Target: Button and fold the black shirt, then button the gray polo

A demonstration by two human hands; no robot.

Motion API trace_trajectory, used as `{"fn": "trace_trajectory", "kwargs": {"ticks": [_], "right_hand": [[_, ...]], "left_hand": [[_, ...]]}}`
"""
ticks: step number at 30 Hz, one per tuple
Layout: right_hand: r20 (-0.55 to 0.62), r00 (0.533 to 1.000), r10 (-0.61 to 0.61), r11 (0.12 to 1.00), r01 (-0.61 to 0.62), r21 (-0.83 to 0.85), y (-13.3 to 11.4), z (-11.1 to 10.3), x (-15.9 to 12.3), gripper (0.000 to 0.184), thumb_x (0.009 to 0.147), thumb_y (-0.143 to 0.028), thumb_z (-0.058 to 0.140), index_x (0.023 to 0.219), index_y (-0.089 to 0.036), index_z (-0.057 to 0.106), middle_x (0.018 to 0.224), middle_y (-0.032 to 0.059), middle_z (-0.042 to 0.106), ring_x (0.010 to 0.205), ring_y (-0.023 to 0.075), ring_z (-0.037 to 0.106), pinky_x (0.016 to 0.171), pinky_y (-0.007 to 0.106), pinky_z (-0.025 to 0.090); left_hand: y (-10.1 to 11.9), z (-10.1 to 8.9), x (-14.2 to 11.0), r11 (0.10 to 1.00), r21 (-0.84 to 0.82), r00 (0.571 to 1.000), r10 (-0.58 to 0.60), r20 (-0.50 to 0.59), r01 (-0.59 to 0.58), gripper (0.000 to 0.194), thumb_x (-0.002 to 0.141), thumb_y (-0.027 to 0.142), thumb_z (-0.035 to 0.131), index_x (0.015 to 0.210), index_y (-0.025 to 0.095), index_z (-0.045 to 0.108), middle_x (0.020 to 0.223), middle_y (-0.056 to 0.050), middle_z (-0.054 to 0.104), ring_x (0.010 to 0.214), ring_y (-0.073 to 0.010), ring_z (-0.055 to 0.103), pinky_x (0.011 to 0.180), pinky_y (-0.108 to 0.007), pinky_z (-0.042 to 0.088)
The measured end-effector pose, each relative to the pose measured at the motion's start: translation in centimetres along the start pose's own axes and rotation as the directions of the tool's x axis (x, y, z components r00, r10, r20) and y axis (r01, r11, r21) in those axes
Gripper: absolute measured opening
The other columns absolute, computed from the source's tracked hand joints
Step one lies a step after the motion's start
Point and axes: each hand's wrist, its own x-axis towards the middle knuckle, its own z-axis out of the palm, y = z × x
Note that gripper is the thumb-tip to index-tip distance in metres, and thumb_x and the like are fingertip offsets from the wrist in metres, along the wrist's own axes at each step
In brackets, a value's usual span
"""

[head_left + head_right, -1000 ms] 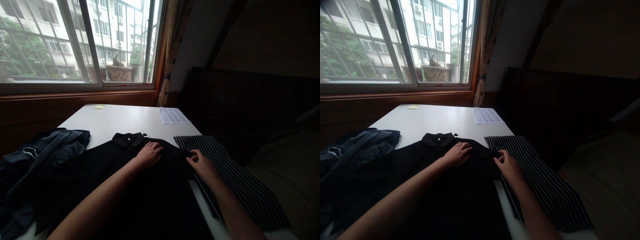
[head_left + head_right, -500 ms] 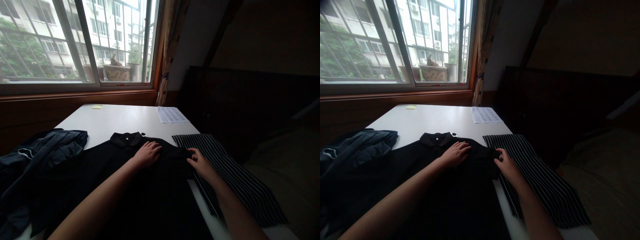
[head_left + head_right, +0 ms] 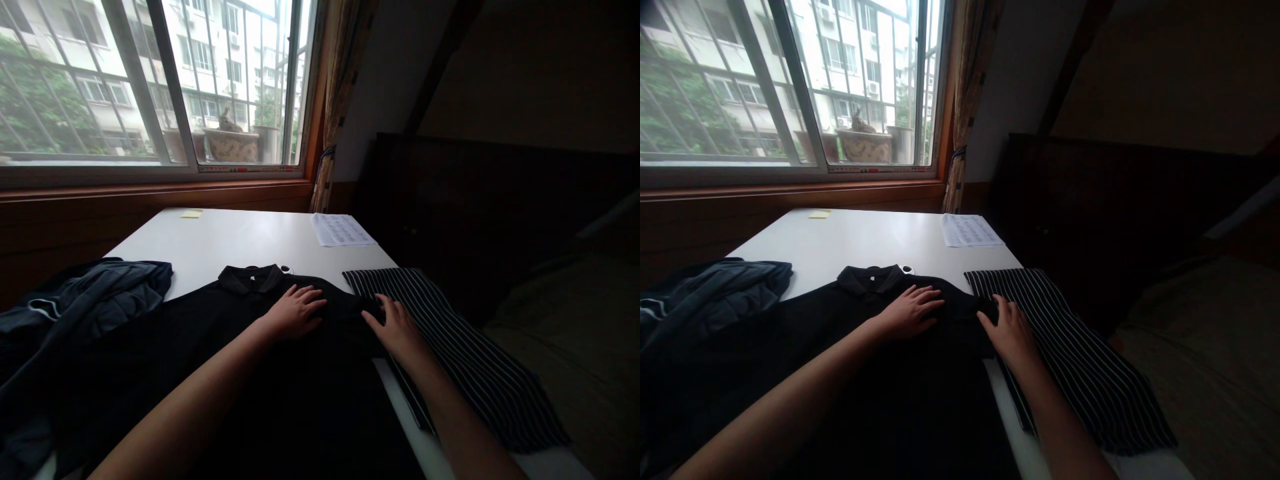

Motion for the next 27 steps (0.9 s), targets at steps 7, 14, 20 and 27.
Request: {"fn": "trace_trajectory", "kwargs": {"ticks": [7, 14, 20, 27], "right_hand": [[0.015, 0.998, 0.054, 0.939, -0.056, 0.339, -2.1, -0.1, 0.4, 0.061, 0.082, -0.042, 0.061, 0.137, -0.018, 0.049, 0.1, 0.0082, 0.065, 0.091, 0.0263, 0.066, 0.084, 0.04, 0.053], [-0.201, 0.98, 0.001, 0.747, 0.133, 0.651, -5.6, -2.6, -0.7, 0.055, 0.09, -0.039, 0.062, 0.14, -0.025, 0.045, 0.113, 0.0083, 0.063, 0.097, 0.0229, 0.066, 0.086, 0.04, 0.057], [-0.248, 0.886, -0.392, 0.744, 0.464, 0.481, -8.3, -3.1, -2.7, 0.045, 0.096, -0.026, 0.058, 0.139, -0.032, 0.048, 0.117, 0.0072, 0.067, 0.102, 0.0232, 0.067, 0.092, 0.044, 0.058], [0.033, 0.678, -0.735, 0.559, 0.577, 0.595, -9.3, -4.5, -4.0, 0.055, 0.093, -0.019, 0.062, 0.144, -0.03, 0.045, 0.122, 0.0068, 0.066, 0.106, 0.0204, 0.065, 0.092, 0.038, 0.057]], "left_hand": [[0.9, -0.6, 0.3, 0.973, -0.17, 0.987, 0.161, 0.002, -0.159, 0.042, 0.099, 0.035, 0.056, 0.14, 0.026, 0.057, 0.146, -0.009, 0.057, 0.137, -0.0276, 0.049, 0.119, -0.047, 0.035], [-0.3, -0.7, 1.9, 0.695, -0.693, 0.97, -0.243, 0.028, 0.194, 0.034, 0.097, 0.042, 0.057, 0.119, 0.019, 0.069, 0.13, -0.015, 0.063, 0.122, -0.0282, 0.06, 0.111, -0.046, 0.045], [0.1, -3.2, 2.1, 0.297, -0.856, 0.902, -0.231, 0.366, 0.423, 0.07, 0.101, 0.068, 0.023, 0.151, 0.019, 0.036, 0.115, -0.017, 0.071, 0.088, -0.0264, 0.075, 0.081, -0.045, 0.06], [-0.7, -3.1, -0.1, 0.031, -0.872, 0.821, -0.356, 0.447, 0.488, 0.104, 0.077, 0.045, 0.082, 0.159, 0.028, 0.02, 0.159, -0.015, 0.036, 0.141, -0.0334, 0.043, 0.114, -0.043, 0.038]]}}
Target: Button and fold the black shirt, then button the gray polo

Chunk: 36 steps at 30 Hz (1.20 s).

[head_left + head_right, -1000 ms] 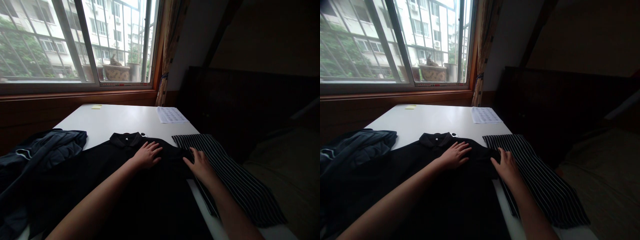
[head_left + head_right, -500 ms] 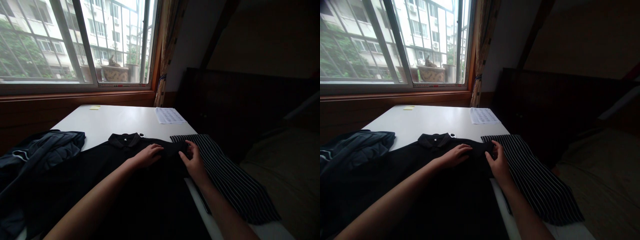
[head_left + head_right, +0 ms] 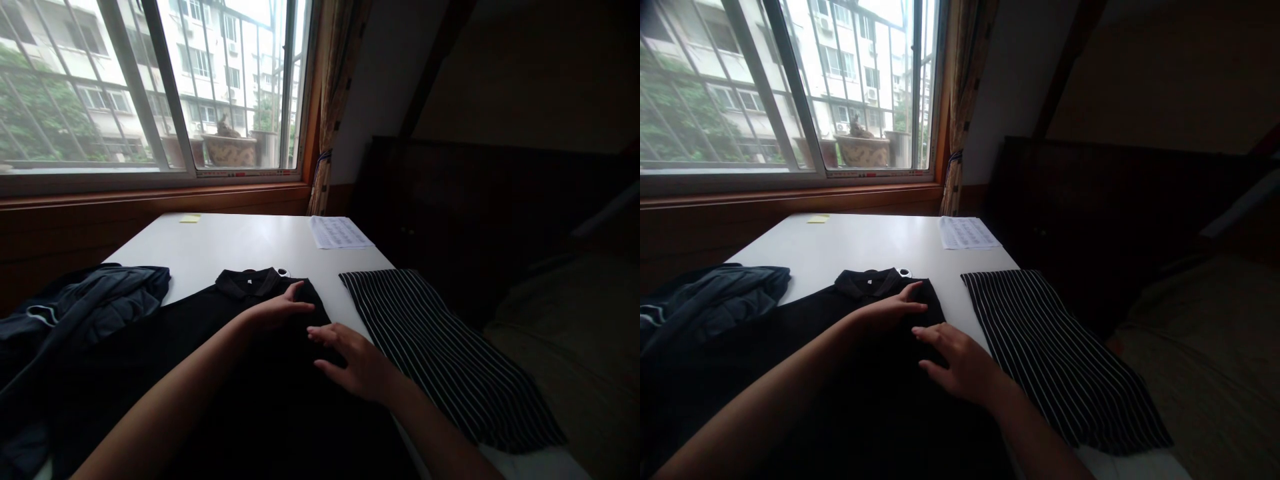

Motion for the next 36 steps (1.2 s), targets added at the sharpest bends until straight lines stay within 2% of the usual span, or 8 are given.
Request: {"fn": "trace_trajectory", "kwargs": {"ticks": [4, 8, 14, 19, 23, 27, 33, 36], "right_hand": [[-0.05, 0.987, 0.154, 0.988, -0.154, -0.009, 1.2, -3.2, -1.2, 0.012, 0.097, -0.022, 0.057, 0.105, -0.025, 0.065, 0.097, 0.0031, 0.067, 0.087, 0.0172, 0.064, 0.081, 0.033, 0.054], [0.109, 0.946, 0.305, 0.952, -0.3, -0.056, 2.4, -5.3, -2.4, 0.003, 0.09, -0.024, 0.066, 0.09, -0.022, 0.064, 0.091, 0.001, 0.062, 0.08, 0.0155, 0.06, 0.072, 0.029, 0.049], [0.268, 0.858, 0.437, 0.896, -0.442, -0.047, 2.6, -3.9, -2.6, 0.035, 0.074, -0.01, 0.068, 0.105, -0.023, 0.059, 0.106, 0.0003, 0.06, 0.084, 0.0142, 0.059, 0.075, 0.027, 0.047], [0.259, 0.85, 0.459, 0.888, -0.442, -0.124, 3.6, -3.6, -2.8, 0.018, 0.078, -0.009, 0.06, 0.092, -0.021, 0.059, 0.089, -0.0007, 0.06, 0.078, 0.0145, 0.056, 0.068, 0.026, 0.042], [0.245, 0.857, 0.453, 0.891, -0.43, -0.144, 3.8, -4.0, -3.0, 0.02, 0.076, -0.006, 0.059, 0.089, -0.021, 0.061, 0.095, 0.0, 0.06, 0.079, 0.0132, 0.057, 0.07, 0.026, 0.043], [0.253, 0.876, 0.411, 0.912, -0.399, -0.099, 3.0, -3.8, -2.7, 0.034, 0.073, -0.004, 0.064, 0.102, -0.024, 0.066, 0.107, 0.0001, 0.059, 0.086, 0.0134, 0.059, 0.077, 0.025, 0.046], [0.334, 0.858, 0.39, 0.915, -0.403, -0.03, 3.1, -4.2, -2.5, 0.011, 0.083, -0.015, 0.071, 0.087, -0.023, 0.078, 0.096, 0.0016, 0.063, 0.091, 0.016, 0.062, 0.083, 0.028, 0.047], [0.358, 0.841, 0.406, 0.9, -0.437, 0.006, 3.5, -4.7, -2.8, 0.009, 0.084, -0.018, 0.072, 0.087, -0.023, 0.079, 0.094, 0.0018, 0.064, 0.088, 0.0155, 0.063, 0.081, 0.028, 0.048]], "left_hand": [[-1.1, -0.3, -0.1, 1.0, 0.001, 0.999, 0.012, -0.038, -0.012, 0.109, 0.071, 0.023, 0.082, 0.159, 0.03, 0.018, 0.131, -0.012, 0.059, 0.11, -0.0291, 0.065, 0.094, -0.041, 0.051], [-1.2, -0.2, 0.0, 0.996, 0.069, 0.994, 0.056, -0.093, -0.05, 0.093, 0.077, 0.018, 0.071, 0.157, 0.029, 0.025, 0.104, -0.006, 0.065, 0.085, -0.0214, 0.067, 0.076, -0.033, 0.054], [-0.4, -0.3, -0.4, 0.969, 0.245, 0.985, 0.003, -0.174, 0.04, 0.081, 0.082, 0.027, 0.071, 0.154, 0.024, 0.034, 0.099, -0.006, 0.065, 0.078, -0.019, 0.064, 0.073, -0.031, 0.052], [1.5, -0.2, -2.0, 0.897, 0.432, 0.995, -0.072, -0.068, 0.094, 0.105, 0.071, 0.036, 0.086, 0.158, 0.026, 0.027, 0.115, -0.012, 0.066, 0.095, -0.0272, 0.066, 0.077, -0.032, 0.052], [2.2, 0.1, -2.5, 0.89, 0.437, 0.989, -0.146, 0.006, 0.128, 0.108, 0.075, 0.023, 0.079, 0.161, 0.032, 0.014, 0.128, -0.015, 0.06, 0.078, -0.0189, 0.066, 0.063, -0.027, 0.052], [2.4, 0.0, -2.5, 0.885, 0.427, 0.977, -0.213, 0.013, 0.187, 0.094, 0.081, 0.021, 0.071, 0.158, 0.034, 0.021, 0.121, -0.011, 0.063, 0.064, -0.0139, 0.062, 0.052, -0.023, 0.049], [3.4, -0.1, -3.4, 0.533, 0.841, 0.98, -0.199, 0.021, 0.091, 0.068, 0.087, 0.019, 0.063, 0.15, 0.032, 0.041, 0.106, -0.007, 0.07, 0.065, -0.0191, 0.069, 0.055, -0.027, 0.054], [3.2, 0.6, -3.5, 0.313, 0.948, 0.998, -0.03, -0.053, 0.059, 0.061, 0.085, 0.02, 0.067, 0.143, 0.029, 0.052, 0.117, -0.01, 0.07, 0.097, -0.0301, 0.071, 0.08, -0.039, 0.057]]}}
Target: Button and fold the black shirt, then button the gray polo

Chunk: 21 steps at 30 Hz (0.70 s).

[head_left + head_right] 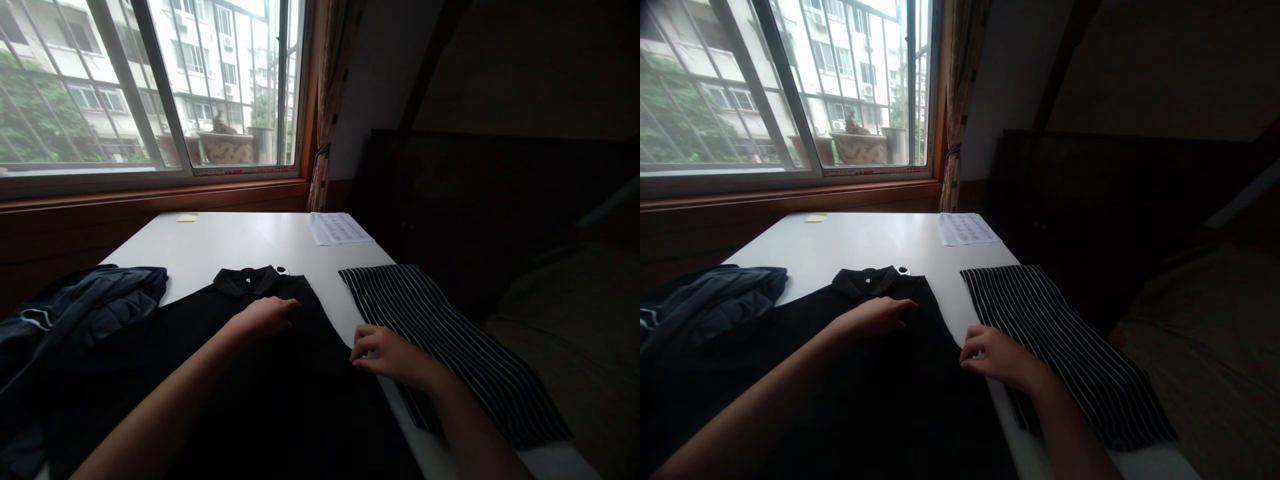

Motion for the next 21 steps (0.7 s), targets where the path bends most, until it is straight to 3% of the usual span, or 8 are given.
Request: {"fn": "trace_trajectory", "kwargs": {"ticks": [2, 4, 7, 11, 17, 21], "right_hand": [[0.019, 1.0, 0.01, 1.0, -0.011, 0.011, 0.1, -0.1, -0.1, 0.008, 0.084, -0.019, 0.071, 0.087, -0.022, 0.079, 0.093, 0.0018, 0.064, 0.085, 0.015, 0.063, 0.077, 0.027, 0.048], [0.03, 0.999, 0.027, 1.0, -0.027, 0.003, 0.0, 0.0, -0.1, 0.008, 0.086, -0.023, 0.071, 0.088, -0.021, 0.078, 0.092, 0.0021, 0.064, 0.081, 0.0144, 0.062, 0.072, 0.026, 0.047], [0.006, 0.999, 0.038, 0.999, -0.037, -0.024, -0.2, 0.2, 0.1, 0.015, 0.09, -0.032, 0.068, 0.087, -0.02, 0.078, 0.088, 0.0029, 0.066, 0.077, 0.015, 0.062, 0.069, 0.027, 0.046], [-0.019, 0.999, 0.03, 0.999, -0.031, -0.025, 0.1, 0.3, 0.3, 0.031, 0.098, -0.038, 0.057, 0.083, -0.019, 0.077, 0.083, 0.0037, 0.068, 0.077, 0.0169, 0.063, 0.072, 0.029, 0.046], [-0.017, 1.0, 0.008, 0.997, -0.009, -0.081, 0.5, 0.3, 0.3, 0.028, 0.091, -0.04, 0.069, 0.072, -0.019, 0.073, 0.075, 0.0014, 0.066, 0.07, 0.0151, 0.061, 0.067, 0.027, 0.044], [-0.191, 0.973, -0.13, 0.982, 0.1, -0.158, -0.4, 1.3, 1.1, 0.024, 0.094, -0.037, 0.066, 0.078, -0.02, 0.073, 0.083, 0.0025, 0.066, 0.08, 0.0167, 0.063, 0.076, 0.029, 0.049]], "left_hand": [[0.3, 0.8, 0.4, 0.987, 0.161, 0.977, 0.057, -0.203, -0.024, 0.055, 0.089, 0.024, 0.066, 0.143, 0.025, 0.053, 0.131, -0.014, 0.064, 0.12, -0.0344, 0.061, 0.097, -0.044, 0.051], [0.4, 2.0, 1.2, 0.958, 0.267, 0.93, 0.192, -0.314, -0.107, 0.048, 0.096, 0.03, 0.059, 0.143, 0.023, 0.054, 0.142, -0.015, 0.057, 0.133, -0.034, 0.051, 0.108, -0.045, 0.044], [0.1, 4.0, 2.6, 0.927, 0.302, 0.902, 0.313, -0.296, -0.222, 0.046, 0.102, 0.04, 0.048, 0.144, 0.022, 0.054, 0.154, -0.012, 0.048, 0.146, -0.0331, 0.038, 0.118, -0.048, 0.033], [-0.9, 5.4, 4.1, 0.954, 0.239, 0.924, 0.25, -0.289, -0.184, 0.054, 0.104, 0.049, 0.041, 0.153, 0.027, 0.041, 0.163, -0.007, 0.034, 0.152, -0.0334, 0.025, 0.122, -0.056, 0.021], [-1.7, 4.9, 6.2, 0.956, 0.249, 0.934, 0.226, -0.277, -0.157, 0.058, 0.104, 0.051, 0.039, 0.157, 0.029, 0.033, 0.166, -0.005, 0.026, 0.153, -0.0333, 0.021, 0.122, -0.06, 0.017], [-2.0, 4.8, 7.3, 0.945, 0.277, 0.925, 0.255, -0.28, -0.176, 0.059, 0.105, 0.051, 0.036, 0.159, 0.027, 0.029, 0.166, -0.007, 0.025, 0.154, -0.0327, 0.02, 0.122, -0.062, 0.017]]}}
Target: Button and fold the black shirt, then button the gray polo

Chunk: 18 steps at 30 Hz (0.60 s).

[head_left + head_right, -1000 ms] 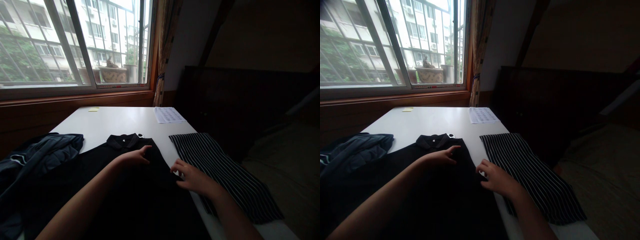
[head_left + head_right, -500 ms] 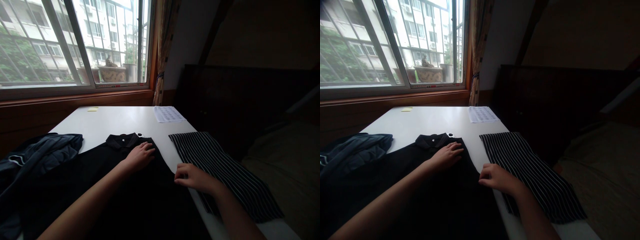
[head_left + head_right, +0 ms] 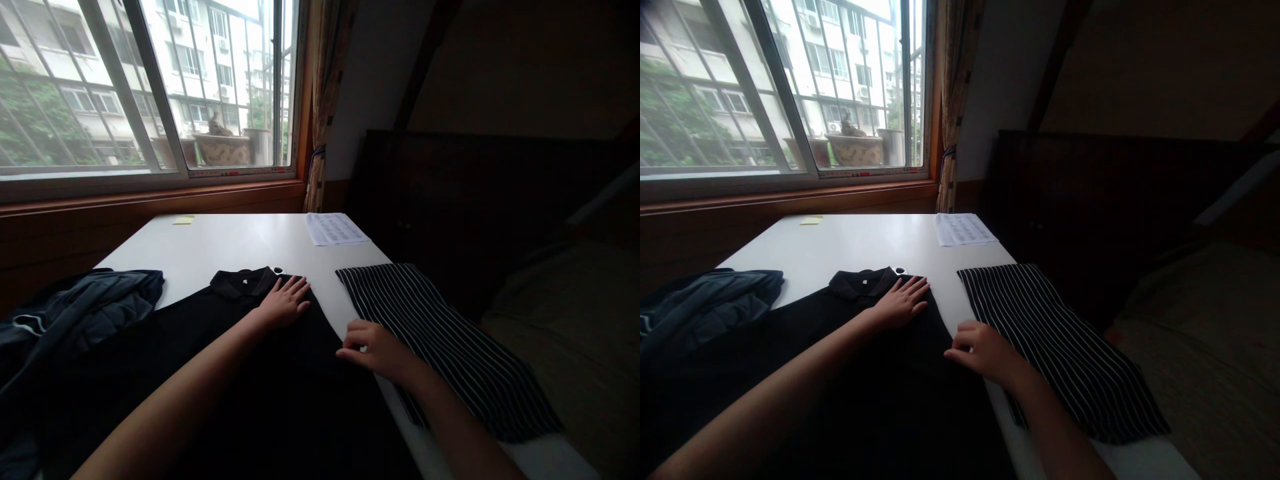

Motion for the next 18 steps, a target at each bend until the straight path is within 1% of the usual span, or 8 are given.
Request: {"fn": "trace_trajectory", "kwargs": {"ticks": [2, 3, 5, 7, 9, 11, 15, 18], "right_hand": [[-0.128, 0.99, -0.06, 0.998, 0.059, -0.013, -0.6, 1.0, 0.6, 0.018, 0.098, -0.035, 0.06, 0.1, -0.023, 0.074, 0.102, 0.0056, 0.068, 0.099, 0.0193, 0.064, 0.09, 0.033, 0.051], [-0.157, 0.984, -0.082, 0.996, 0.079, -0.029, -0.9, 1.6, 1.0, 0.023, 0.1, -0.034, 0.057, 0.115, -0.024, 0.071, 0.116, 0.0073, 0.068, 0.111, 0.0207, 0.062, 0.099, 0.036, 0.049], [-0.115, 0.988, -0.104, 0.992, 0.095, -0.083, -1.5, 2.8, 1.5, 0.041, 0.101, -0.037, 0.054, 0.14, -0.025, 0.057, 0.144, 0.0098, 0.056, 0.134, 0.0236, 0.05, 0.114, 0.043, 0.04], [0.01, 0.996, -0.084, 0.987, 0.084, -0.137, -2.0, 3.7, 1.7, 0.058, 0.101, -0.044, 0.053, 0.154, -0.023, 0.041, 0.161, 0.0105, 0.038, 0.149, 0.0263, 0.033, 0.122, 0.048, 0.029], [0.117, 0.992, -0.044, 0.984, 0.063, -0.168, -2.4, 4.2, 1.6, 0.068, 0.1, -0.05, 0.051, 0.158, -0.022, 0.032, 0.166, 0.0106, 0.026, 0.154, 0.0278, 0.021, 0.125, 0.051, 0.022], [0.171, 0.985, -0.012, 0.982, 0.044, -0.183, -2.6, 4.4, 1.3, 0.069, 0.101, -0.052, 0.049, 0.16, -0.021, 0.029, 0.167, 0.0102, 0.02, 0.155, 0.0281, 0.016, 0.126, 0.053, 0.018], [0.208, 0.978, 0.029, 0.976, 0.018, -0.218, -2.9, 4.3, 0.6, 0.073, 0.1, -0.05, 0.052, 0.16, -0.019, 0.025, 0.167, 0.0111, 0.014, 0.155, 0.0294, 0.012, 0.126, 0.055, 0.016], [0.203, 0.979, 0.017, 0.979, 0.025, -0.202, -2.9, 4.3, -0.2, 0.073, 0.1, -0.048, 0.053, 0.161, -0.022, 0.023, 0.167, 0.0103, 0.012, 0.155, 0.0297, 0.013, 0.126, 0.056, 0.016]], "left_hand": [[-0.2, 0.2, 0.3, 1.0, 0.007, 1.0, 0.019, 0.001, -0.019, 0.06, 0.105, 0.051, 0.035, 0.159, 0.026, 0.029, 0.166, -0.007, 0.025, 0.154, -0.032, 0.019, 0.122, -0.062, 0.016], [-0.3, 0.2, 0.4, 1.0, 0.01, 1.0, 0.028, 0.002, -0.028, 0.06, 0.105, 0.051, 0.035, 0.159, 0.026, 0.029, 0.166, -0.007, 0.025, 0.154, -0.0317, 0.019, 0.122, -0.061, 0.015], [-0.4, 0.3, 0.7, 0.999, 0.019, 0.999, 0.045, 0.004, -0.045, 0.06, 0.105, 0.05, 0.035, 0.158, 0.024, 0.029, 0.166, -0.008, 0.025, 0.154, -0.031, 0.018, 0.123, -0.061, 0.014], [-0.6, 0.3, 0.9, 0.998, 0.028, 0.998, 0.056, 0.003, -0.056, 0.059, 0.106, 0.048, 0.035, 0.158, 0.023, 0.029, 0.166, -0.008, 0.025, 0.155, -0.03, 0.018, 0.123, -0.06, 0.013], [-0.7, 0.4, 1.2, 0.998, 0.035, 0.998, 0.058, 0.001, -0.058, 0.058, 0.106, 0.046, 0.034, 0.159, 0.023, 0.029, 0.166, -0.008, 0.024, 0.155, -0.0291, 0.018, 0.123, -0.06, 0.013], [-0.8, 0.5, 1.6, 0.998, 0.04, 0.999, 0.05, -0.002, -0.05, 0.057, 0.106, 0.045, 0.033, 0.159, 0.023, 0.029, 0.166, -0.008, 0.023, 0.155, -0.0288, 0.017, 0.123, -0.06, 0.014], [-1.0, 0.7, 2.1, 0.999, 0.042, 1.0, 0.026, -0.013, -0.026, 0.058, 0.105, 0.046, 0.034, 0.159, 0.023, 0.029, 0.166, -0.007, 0.024, 0.155, -0.0288, 0.017, 0.124, -0.058, 0.013], [-1.0, 1.0, 2.4, 0.999, 0.039, 1.0, 0.003, -0.025, -0.002, 0.06, 0.105, 0.049, 0.033, 0.159, 0.024, 0.027, 0.166, -0.007, 0.024, 0.155, -0.0295, 0.017, 0.124, -0.058, 0.013]]}}
